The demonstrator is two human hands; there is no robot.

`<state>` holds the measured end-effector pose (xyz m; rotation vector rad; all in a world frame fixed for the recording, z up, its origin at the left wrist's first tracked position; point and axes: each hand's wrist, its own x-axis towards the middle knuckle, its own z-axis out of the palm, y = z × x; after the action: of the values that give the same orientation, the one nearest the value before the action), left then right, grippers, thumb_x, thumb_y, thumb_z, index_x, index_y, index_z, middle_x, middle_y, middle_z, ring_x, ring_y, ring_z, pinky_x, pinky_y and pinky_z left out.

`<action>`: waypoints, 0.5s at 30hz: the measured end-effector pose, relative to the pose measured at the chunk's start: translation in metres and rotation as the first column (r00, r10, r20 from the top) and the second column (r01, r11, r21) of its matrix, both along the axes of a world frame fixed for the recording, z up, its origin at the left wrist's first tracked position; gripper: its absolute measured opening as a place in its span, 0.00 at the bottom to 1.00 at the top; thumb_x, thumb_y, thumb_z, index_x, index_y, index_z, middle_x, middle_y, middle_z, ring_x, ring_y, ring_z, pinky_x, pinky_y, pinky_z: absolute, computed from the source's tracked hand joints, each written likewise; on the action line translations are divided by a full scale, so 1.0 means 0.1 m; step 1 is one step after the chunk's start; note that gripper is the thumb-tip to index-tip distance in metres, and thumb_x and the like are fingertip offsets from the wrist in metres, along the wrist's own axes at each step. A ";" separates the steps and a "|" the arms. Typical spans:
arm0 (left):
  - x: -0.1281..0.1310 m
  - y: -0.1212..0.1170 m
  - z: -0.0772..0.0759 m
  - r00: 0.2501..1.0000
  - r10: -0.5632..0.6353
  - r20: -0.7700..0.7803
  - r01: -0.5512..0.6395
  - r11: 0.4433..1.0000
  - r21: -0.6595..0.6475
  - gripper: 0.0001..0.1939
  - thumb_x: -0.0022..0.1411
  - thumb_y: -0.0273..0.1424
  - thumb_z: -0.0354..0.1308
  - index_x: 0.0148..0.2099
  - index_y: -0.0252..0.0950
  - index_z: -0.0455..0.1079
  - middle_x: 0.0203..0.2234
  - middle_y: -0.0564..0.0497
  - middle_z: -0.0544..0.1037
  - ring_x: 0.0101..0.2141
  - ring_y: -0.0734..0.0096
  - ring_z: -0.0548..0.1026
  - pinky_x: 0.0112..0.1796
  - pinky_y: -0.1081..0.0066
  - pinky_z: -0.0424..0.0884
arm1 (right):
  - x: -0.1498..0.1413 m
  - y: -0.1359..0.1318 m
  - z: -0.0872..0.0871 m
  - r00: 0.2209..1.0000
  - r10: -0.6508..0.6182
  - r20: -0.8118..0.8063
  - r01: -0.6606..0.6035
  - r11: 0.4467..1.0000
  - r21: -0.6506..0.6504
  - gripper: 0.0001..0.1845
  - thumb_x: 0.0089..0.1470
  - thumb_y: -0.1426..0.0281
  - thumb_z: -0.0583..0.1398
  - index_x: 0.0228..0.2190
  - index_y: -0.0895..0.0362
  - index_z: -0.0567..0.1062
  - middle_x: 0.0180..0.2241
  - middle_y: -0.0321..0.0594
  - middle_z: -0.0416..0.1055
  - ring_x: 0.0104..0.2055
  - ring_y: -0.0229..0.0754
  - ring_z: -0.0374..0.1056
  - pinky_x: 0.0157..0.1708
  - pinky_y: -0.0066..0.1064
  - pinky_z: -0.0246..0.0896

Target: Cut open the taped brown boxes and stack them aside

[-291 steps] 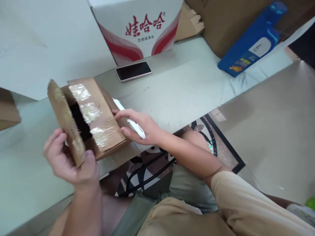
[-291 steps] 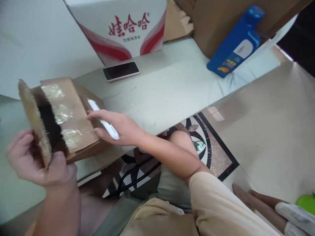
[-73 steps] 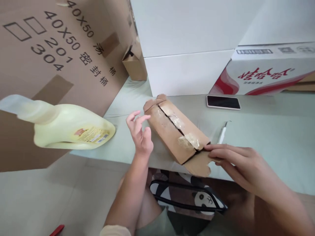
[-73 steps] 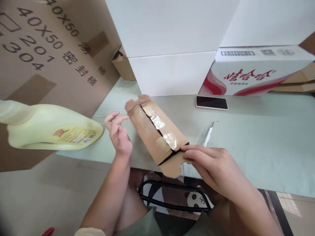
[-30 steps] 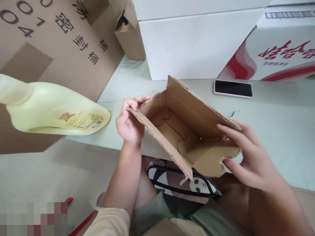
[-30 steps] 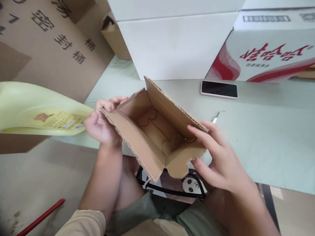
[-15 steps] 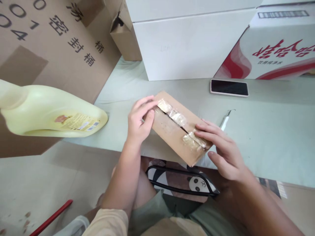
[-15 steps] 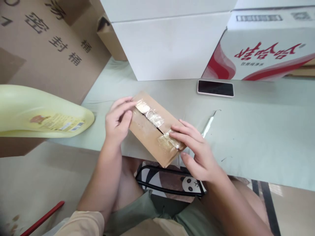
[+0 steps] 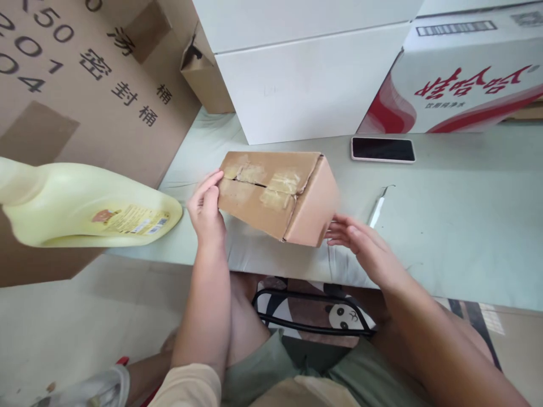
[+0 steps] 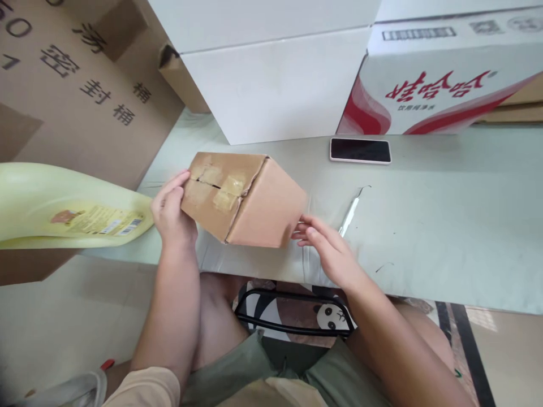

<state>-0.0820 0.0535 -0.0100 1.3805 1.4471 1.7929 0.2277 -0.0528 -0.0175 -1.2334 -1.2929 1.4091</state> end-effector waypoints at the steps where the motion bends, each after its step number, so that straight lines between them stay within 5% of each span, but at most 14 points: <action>1: 0.01 0.01 -0.01 0.999 0.002 0.042 -0.001 1.000 -0.016 0.12 0.61 0.34 0.60 0.43 0.38 0.83 0.48 0.46 0.85 0.56 0.57 0.79 0.62 0.57 0.71 | -0.01 -0.01 0.02 0.999 0.047 -0.009 -0.046 0.997 0.056 0.32 0.68 0.45 0.53 0.60 0.54 0.71 0.57 0.55 0.77 0.54 0.53 0.78 0.51 0.46 0.78; 6: 0.13 -0.03 -0.05 0.923 -0.101 0.370 0.218 0.932 -0.289 0.18 0.59 0.47 0.61 0.38 0.37 0.78 0.35 0.49 0.84 0.40 0.61 0.82 0.37 0.69 0.77 | -0.03 -0.08 0.13 0.985 0.060 0.161 -0.118 0.917 0.380 0.34 0.70 0.50 0.54 0.72 0.39 0.57 0.75 0.41 0.53 0.76 0.55 0.52 0.72 0.55 0.56; 11: 0.30 -0.14 -0.04 0.767 -0.363 0.529 0.626 0.604 -0.493 0.30 0.58 0.59 0.57 0.43 0.37 0.78 0.31 0.47 0.83 0.32 0.59 0.82 0.27 0.70 0.72 | 0.00 -0.07 0.23 0.961 0.048 0.272 -0.192 0.826 0.530 0.35 0.68 0.54 0.59 0.72 0.34 0.56 0.79 0.25 0.30 0.80 0.54 0.30 0.77 0.55 0.37; 15: 0.39 -0.25 -0.05 0.676 -0.534 0.508 0.721 0.335 -0.607 0.41 0.57 0.69 0.53 0.47 0.36 0.79 0.30 0.45 0.84 0.29 0.59 0.81 0.27 0.67 0.72 | 0.05 -0.09 0.31 0.960 -0.020 0.279 -0.158 0.785 0.599 0.31 0.69 0.59 0.59 0.70 0.36 0.61 0.78 0.26 0.36 0.80 0.53 0.36 0.77 0.51 0.44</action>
<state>-0.0433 0.0288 -0.0152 0.9801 1.0758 0.5987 0.2326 -0.0616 0.0132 -0.9372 -1.8220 0.7528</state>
